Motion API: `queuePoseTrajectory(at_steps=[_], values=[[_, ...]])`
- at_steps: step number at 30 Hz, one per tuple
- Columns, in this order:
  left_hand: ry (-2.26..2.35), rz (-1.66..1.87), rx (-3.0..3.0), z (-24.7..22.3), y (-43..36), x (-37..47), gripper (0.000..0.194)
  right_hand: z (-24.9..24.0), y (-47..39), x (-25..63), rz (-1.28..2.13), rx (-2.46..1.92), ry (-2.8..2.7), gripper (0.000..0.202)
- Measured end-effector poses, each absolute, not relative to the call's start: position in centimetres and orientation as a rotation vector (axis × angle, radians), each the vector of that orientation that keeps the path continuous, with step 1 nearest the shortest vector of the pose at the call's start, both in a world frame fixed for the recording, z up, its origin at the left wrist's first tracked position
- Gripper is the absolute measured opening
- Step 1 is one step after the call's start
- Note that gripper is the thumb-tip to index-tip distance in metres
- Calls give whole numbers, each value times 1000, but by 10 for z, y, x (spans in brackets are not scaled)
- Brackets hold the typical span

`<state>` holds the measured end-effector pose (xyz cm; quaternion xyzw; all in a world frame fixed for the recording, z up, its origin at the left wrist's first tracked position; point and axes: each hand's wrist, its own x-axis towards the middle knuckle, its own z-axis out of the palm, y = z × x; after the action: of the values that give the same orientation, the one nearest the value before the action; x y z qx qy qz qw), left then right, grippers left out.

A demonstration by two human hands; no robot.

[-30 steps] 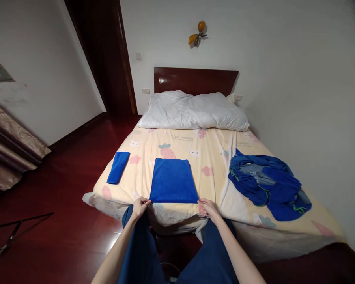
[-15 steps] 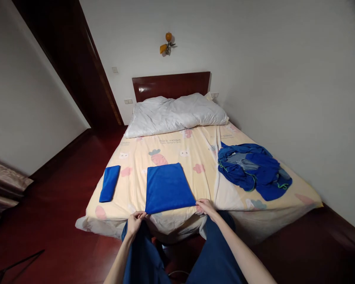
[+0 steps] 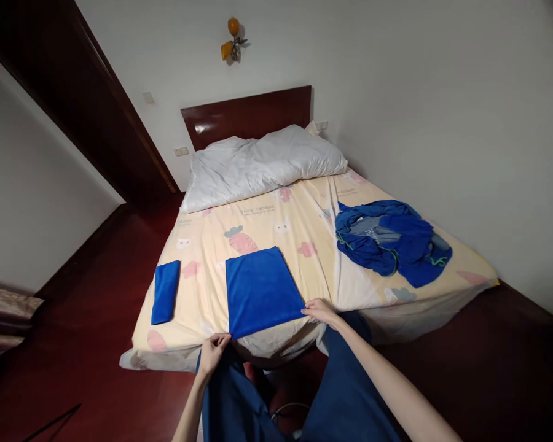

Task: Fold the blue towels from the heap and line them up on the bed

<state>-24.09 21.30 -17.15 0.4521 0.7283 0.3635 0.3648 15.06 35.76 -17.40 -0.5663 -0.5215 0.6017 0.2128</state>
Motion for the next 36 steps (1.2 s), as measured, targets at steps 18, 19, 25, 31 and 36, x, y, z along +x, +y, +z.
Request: queuePoseTrajectory(at_steps=[18, 19, 25, 31, 36], values=[[1871, 851, 1183, -168, 229, -233, 58, -156, 491, 101, 1418, -1595, -1704, 45], [1874, 849, 1196, -169, 230, -234, 56, -159, 508, 93, 1347, -1625, -1687, 41], [1861, 720, 1140, -163, 273, -251, 54, -194, 590, 61, 1093, -1822, -1699, 24], [1903, 645, 1233, -160, 382, -278, 53, -208, 614, 48, 856, -1804, -1686, 13], [1937, 817, 1124, -168, 470, -290, 39, -201, 614, 39, 1117, -1646, -1491, 22]])
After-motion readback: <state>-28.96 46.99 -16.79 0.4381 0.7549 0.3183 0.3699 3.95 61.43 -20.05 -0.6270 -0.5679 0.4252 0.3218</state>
